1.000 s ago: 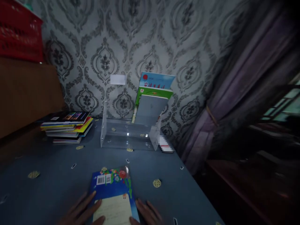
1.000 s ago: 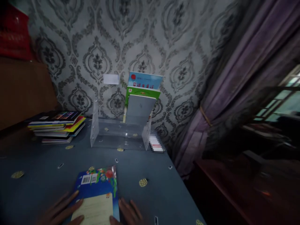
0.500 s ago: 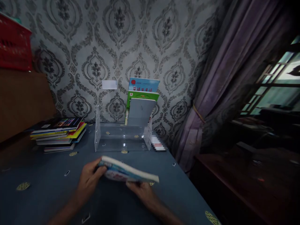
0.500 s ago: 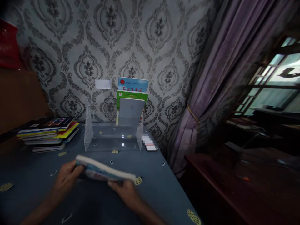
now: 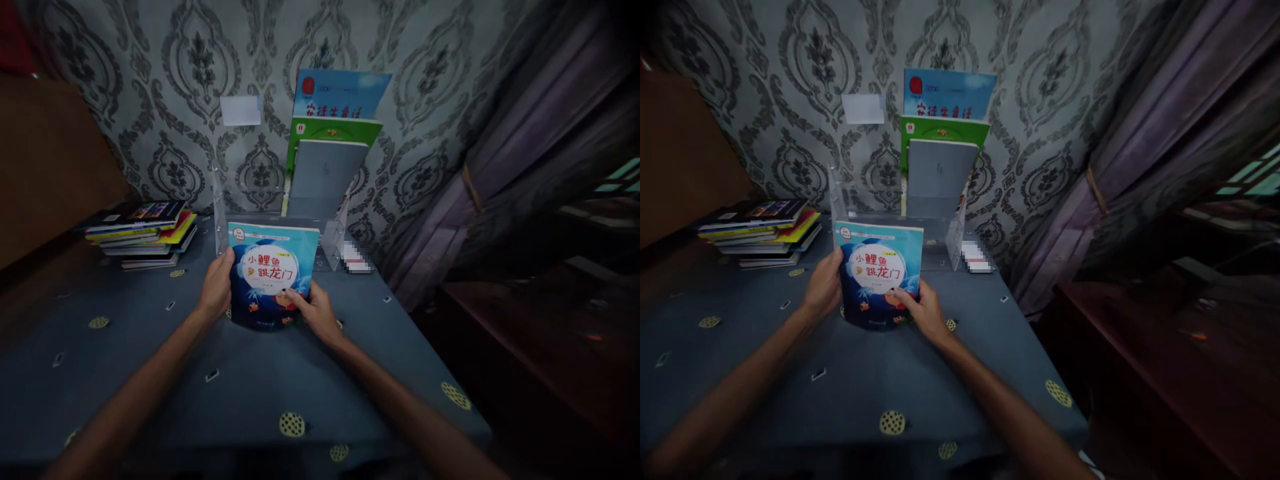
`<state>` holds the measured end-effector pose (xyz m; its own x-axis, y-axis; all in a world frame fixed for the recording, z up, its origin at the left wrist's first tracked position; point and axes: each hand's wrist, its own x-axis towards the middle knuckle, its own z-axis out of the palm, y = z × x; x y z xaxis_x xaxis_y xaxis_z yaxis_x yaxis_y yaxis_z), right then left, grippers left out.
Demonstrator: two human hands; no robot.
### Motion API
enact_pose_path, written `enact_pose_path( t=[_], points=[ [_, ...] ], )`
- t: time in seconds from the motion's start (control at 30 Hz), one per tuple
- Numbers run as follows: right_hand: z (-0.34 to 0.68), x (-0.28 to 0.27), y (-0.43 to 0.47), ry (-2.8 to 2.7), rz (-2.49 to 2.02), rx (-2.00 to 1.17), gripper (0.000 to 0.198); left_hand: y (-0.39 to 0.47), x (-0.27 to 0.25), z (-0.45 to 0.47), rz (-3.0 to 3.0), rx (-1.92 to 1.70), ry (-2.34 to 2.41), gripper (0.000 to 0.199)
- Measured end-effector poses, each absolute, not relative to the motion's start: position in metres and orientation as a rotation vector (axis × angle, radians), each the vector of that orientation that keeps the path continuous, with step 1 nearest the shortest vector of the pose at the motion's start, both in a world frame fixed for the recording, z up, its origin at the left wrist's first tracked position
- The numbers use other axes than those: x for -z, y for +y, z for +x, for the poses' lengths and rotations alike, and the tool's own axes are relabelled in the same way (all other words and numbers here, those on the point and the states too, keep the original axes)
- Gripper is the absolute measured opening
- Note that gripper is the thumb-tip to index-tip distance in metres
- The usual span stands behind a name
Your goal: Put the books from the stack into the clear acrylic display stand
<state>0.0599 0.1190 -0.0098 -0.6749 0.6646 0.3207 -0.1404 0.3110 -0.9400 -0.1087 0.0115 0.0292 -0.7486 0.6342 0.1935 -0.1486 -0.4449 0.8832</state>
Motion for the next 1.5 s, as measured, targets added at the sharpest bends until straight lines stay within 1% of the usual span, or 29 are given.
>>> enact_pose_path(
  t=[0.2,0.27,0.37,0.43,0.53,0.6,0.67,0.73,0.77,0.87,0.9,0.93,1.0,1.13,1.3,1.5],
  points=[
    [0.066,0.008,0.119,-1.887,-0.483,-1.495,0.038,0.008,-0.002,-0.112,0.728,-2.091,1.354,0.056],
    [0.068,0.006,0.115,-1.905,-0.472,-1.567,0.042,0.007,-0.006,-0.116,0.776,-2.088,1.426,0.053],
    [0.07,0.003,0.104,-1.949,-0.35,-1.763,0.048,0.006,-0.029,-0.13,0.983,-2.028,1.639,0.045],
    [0.072,0.002,0.097,-1.936,-0.266,-1.916,0.05,0.008,-0.048,-0.142,1.188,-1.845,1.784,0.045],
    [0.076,0.003,0.097,-1.72,-0.32,-2.047,0.052,0.013,-0.061,-0.159,1.407,-1.36,1.775,0.048],
    [0.081,0.007,0.106,-1.544,-0.442,-2.038,0.052,0.018,-0.052,-0.165,1.447,-1.118,1.717,0.049],
    [0.086,0.016,0.118,-1.499,-0.553,-2.012,0.05,0.023,-0.032,-0.167,1.462,-0.991,1.692,0.051],
    [0.092,0.026,0.129,-1.641,-0.609,-1.944,0.047,0.026,-0.011,-0.167,1.517,-0.923,1.749,0.051],
    [0.094,0.031,0.133,-1.746,-0.623,-1.848,0.044,0.026,-0.002,-0.166,1.555,-0.905,1.803,0.049],
    [0.098,0.04,0.135,-2.102,-0.615,-1.373,0.029,0.02,0.013,-0.162,1.776,-0.864,2.02,0.028],
    [0.097,0.04,0.135,-2.199,-0.591,-1.217,0.027,0.016,0.014,-0.159,1.881,-0.832,2.085,0.025],
    [0.095,0.04,0.134,-2.281,-0.551,-1.092,0.026,0.011,0.015,-0.156,1.982,-0.788,2.134,0.025],
    [0.088,0.039,0.136,-2.408,-0.419,-0.949,0.03,0.001,0.016,-0.147,2.183,-0.644,2.217,0.029],
    [0.068,0.043,0.149,-2.587,-0.186,-0.815,0.036,-0.017,0.023,-0.134,2.334,-0.467,2.266,0.032],
    [0.063,0.053,0.162,-2.634,-0.151,-0.777,0.038,-0.021,0.03,-0.134,2.333,-0.473,2.281,0.034],
    [0.097,0.052,0.148,-2.63,-0.042,-0.803,0.032,-0.02,0.031,-0.138,2.301,-0.532,2.261,0.038]
  ],
)
